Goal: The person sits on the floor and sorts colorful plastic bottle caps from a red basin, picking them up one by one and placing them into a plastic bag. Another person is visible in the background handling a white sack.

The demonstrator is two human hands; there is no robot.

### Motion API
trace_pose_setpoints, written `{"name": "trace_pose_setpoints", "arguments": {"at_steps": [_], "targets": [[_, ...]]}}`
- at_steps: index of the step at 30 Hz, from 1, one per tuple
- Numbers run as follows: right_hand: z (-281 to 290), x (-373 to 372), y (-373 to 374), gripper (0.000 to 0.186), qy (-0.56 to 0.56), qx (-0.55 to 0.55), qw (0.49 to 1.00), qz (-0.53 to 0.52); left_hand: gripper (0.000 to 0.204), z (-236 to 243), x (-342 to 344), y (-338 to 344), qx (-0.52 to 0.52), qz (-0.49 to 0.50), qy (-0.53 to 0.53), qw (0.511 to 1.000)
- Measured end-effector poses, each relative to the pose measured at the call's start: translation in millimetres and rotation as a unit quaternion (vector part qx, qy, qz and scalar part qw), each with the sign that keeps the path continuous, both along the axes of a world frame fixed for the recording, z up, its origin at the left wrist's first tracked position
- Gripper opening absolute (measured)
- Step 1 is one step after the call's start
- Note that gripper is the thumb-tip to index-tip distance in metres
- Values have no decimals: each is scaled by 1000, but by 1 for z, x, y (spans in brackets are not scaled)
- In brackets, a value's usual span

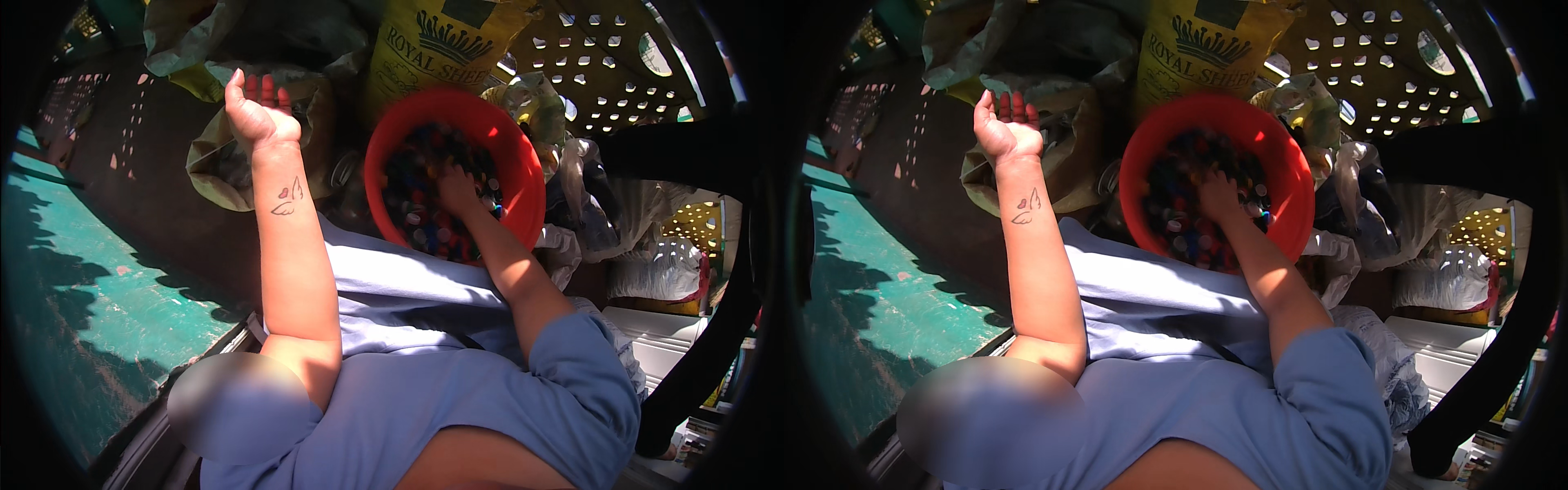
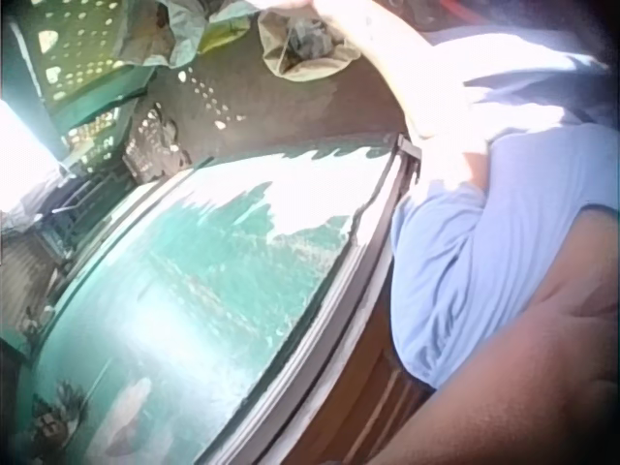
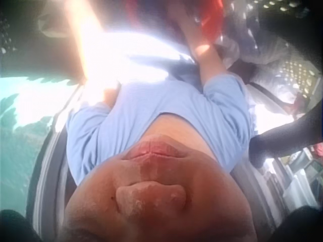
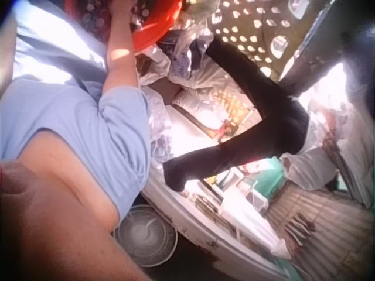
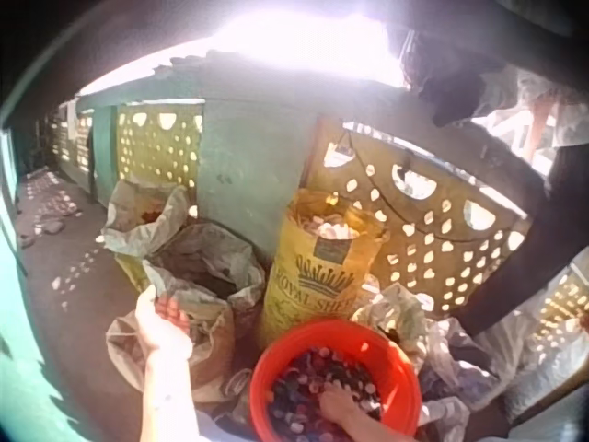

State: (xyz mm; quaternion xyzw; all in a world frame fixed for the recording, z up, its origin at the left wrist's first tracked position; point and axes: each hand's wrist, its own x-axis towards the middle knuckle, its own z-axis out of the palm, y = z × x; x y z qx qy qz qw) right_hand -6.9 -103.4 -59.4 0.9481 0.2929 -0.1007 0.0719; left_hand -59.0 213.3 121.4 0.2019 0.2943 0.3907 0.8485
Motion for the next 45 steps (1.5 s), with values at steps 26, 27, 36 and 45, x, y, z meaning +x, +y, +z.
{"name": "trace_pose_setpoints", "arguments": {"at_steps": [26,27,36,45], "targets": [[228,141,231,49,-138,386,912,32,40,6,-12,10,-31,46,-22,998],[226,137,227,45,-154,419,894,33,40,5,-13,12,-26,45,-24,998],[46,68,57,18,12,213,974,79,38,3,-14,15,-12,20,-23,999],[-15,33,64,23,-22,229,967,111,46,7,-8,2,-13,19,-14,1000]]}}
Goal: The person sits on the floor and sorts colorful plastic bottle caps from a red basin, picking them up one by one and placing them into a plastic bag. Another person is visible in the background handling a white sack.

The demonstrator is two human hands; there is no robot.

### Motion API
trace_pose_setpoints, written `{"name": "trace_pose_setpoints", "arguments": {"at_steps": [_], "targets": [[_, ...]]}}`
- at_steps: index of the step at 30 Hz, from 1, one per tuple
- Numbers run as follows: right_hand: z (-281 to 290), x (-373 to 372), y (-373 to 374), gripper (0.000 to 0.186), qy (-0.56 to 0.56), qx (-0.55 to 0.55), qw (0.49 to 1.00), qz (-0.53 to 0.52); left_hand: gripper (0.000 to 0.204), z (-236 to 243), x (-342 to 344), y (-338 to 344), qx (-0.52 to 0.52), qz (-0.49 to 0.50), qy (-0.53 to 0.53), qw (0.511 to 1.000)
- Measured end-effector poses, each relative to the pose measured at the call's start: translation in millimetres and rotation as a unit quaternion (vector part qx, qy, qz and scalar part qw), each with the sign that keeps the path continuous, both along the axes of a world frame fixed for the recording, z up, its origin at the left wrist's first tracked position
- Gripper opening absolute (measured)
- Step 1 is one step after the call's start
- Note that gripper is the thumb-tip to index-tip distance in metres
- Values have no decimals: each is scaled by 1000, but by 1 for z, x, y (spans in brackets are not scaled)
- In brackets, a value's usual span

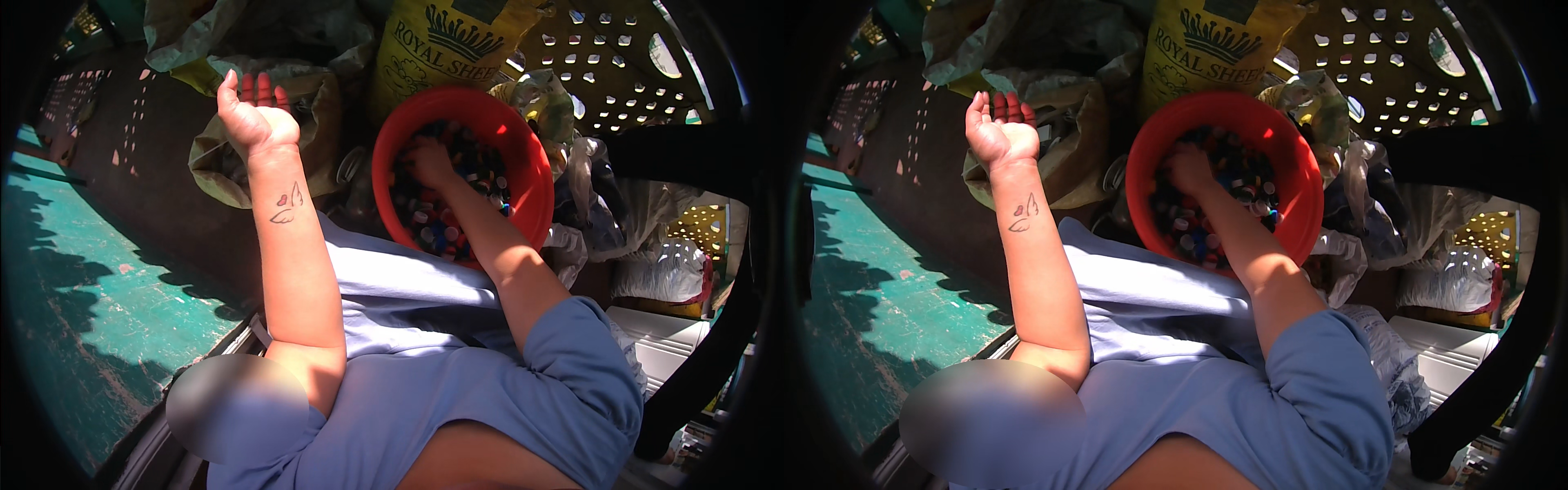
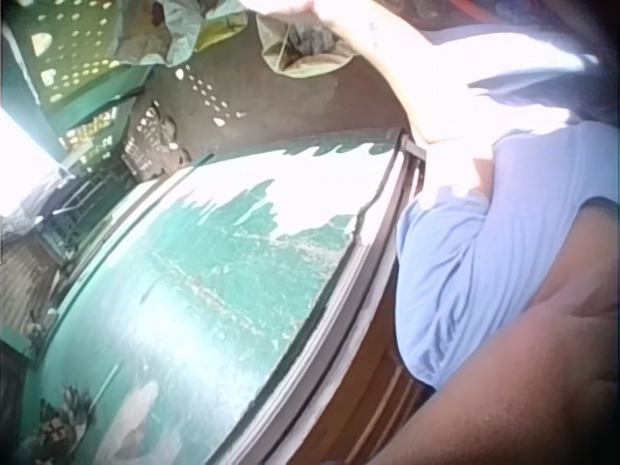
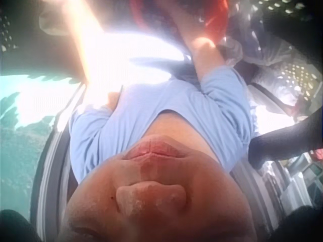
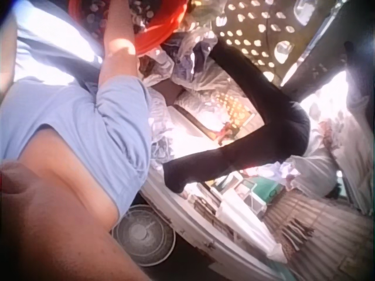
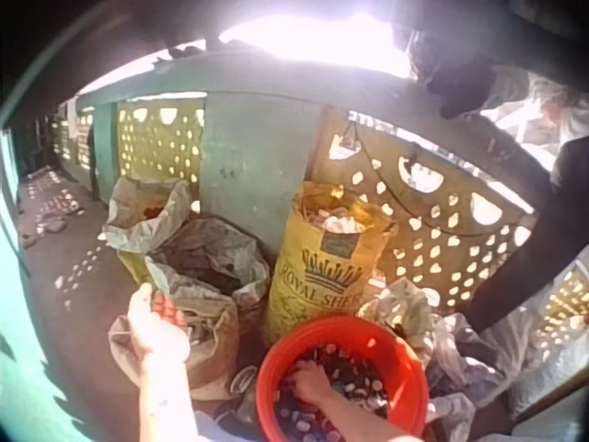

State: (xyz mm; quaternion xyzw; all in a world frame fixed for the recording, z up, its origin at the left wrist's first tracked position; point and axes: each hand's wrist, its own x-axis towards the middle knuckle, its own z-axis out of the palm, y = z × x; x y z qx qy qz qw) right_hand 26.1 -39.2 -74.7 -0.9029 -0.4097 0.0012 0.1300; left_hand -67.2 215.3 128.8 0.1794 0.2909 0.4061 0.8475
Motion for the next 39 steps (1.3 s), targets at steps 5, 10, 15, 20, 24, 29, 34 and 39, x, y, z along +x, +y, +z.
{"name": "trace_pose_setpoints", "arguments": {"at_steps": [5,10,15,20,24,29,34,39], "targets": [[7,-2,16,26,6,-88,995,-37,40,-1,3,-1,7,-16,-2,1000],[23,3,12,26,45,-89,993,-55,39,-3,2,0,2,-16,-2,1000],[3,16,-11,26,152,-41,983,-99,49,-5,4,2,2,-7,1,1000],[20,-21,-5,40,98,-54,980,-165,48,-4,4,0,-5,-6,3,1000],[17,-31,2,38,88,-103,969,-208,37,-8,6,2,-6,-30,-8,1000],[21,-37,19,41,163,-140,932,-291,33,-6,1,8,-7,-22,-5,1000],[3,-41,15,44,148,-30,916,-372,34,-15,8,13,-8,-56,-11,998],[46,-51,0,29,230,-9,910,-346,37,-32,9,26,7,-94,-31,995]]}}
